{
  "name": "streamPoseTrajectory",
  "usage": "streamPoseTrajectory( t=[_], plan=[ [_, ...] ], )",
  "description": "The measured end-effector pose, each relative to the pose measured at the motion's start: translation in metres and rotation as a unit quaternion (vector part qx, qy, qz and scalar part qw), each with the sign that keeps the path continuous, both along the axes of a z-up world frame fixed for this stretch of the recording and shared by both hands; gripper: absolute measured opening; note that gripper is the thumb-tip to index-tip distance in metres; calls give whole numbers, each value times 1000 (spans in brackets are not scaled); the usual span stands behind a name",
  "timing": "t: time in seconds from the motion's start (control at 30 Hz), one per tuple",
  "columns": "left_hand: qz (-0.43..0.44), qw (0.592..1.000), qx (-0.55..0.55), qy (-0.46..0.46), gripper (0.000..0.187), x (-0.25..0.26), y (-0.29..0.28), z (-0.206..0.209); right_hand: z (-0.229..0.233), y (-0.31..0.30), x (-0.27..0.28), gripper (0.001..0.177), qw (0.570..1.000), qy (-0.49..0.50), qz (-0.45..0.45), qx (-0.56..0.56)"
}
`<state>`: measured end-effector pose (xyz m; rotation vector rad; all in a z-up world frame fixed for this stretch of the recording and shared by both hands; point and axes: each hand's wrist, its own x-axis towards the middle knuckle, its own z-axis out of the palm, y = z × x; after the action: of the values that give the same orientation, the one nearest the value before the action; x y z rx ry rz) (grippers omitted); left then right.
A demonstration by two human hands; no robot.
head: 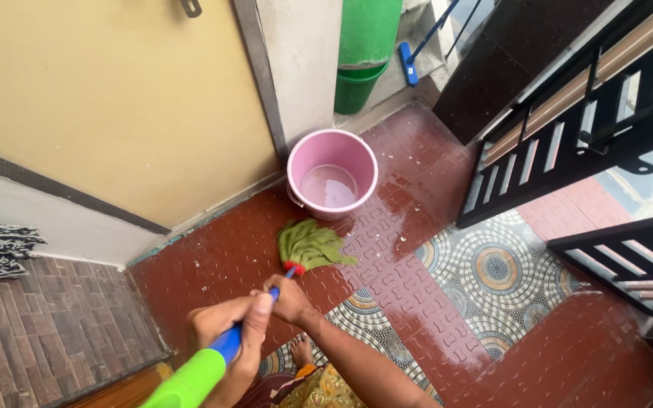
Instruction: The person mops a tiled floor area using a mop and a bucket of water. They dip the mop into the bucket, wring it out, and mop the floor near a sink and doorway.
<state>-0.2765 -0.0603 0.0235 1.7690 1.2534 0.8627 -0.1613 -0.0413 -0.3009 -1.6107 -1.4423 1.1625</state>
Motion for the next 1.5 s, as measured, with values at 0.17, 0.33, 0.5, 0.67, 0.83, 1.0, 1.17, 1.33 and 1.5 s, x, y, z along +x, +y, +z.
streamPoseTrajectory(
  t=[0.17, 0.33, 0.5, 0.67, 0.83, 1.0, 1.17, 1.33, 1.5],
  plan=[
    [18, 997, -15, -69, 42, 10, 6, -15, 35, 11, 44, 25, 970, -180, 146, -76],
    [-34, 991, -16, -125, 43, 53, 10, -51, 26, 17, 124, 48, 962, -228, 78, -130],
    [-116, 974, -41, -189, 40, 117, 12, -91, -28, -11, 211, 44, 972, -164, -119, -118],
    [-238, 960, -67, -130, 42, 158, 21, -103, -75, -70, 250, 36, 949, -114, -294, -23],
    [-350, 919, -130, -129, 42, 171, 51, -109, -110, -114, 225, 35, 887, -85, -446, -79],
    [-404, 880, -193, -160, 46, 204, 97, -101, -112, -94, 198, 23, 810, -78, -560, -156],
    [-472, 855, -153, -154, 45, 250, 141, -72, -67, -30, 232, 26, 808, 106, -574, -74],
    [-422, 898, -58, -111, 38, 306, 181, -47, -55, 50, 301, 53, 628, 575, -490, 187],
    [-281, 955, -18, -90, 50, 342, 212, -53, -81, 156, 356, 39, 871, 73, -452, 176]
  ],
)
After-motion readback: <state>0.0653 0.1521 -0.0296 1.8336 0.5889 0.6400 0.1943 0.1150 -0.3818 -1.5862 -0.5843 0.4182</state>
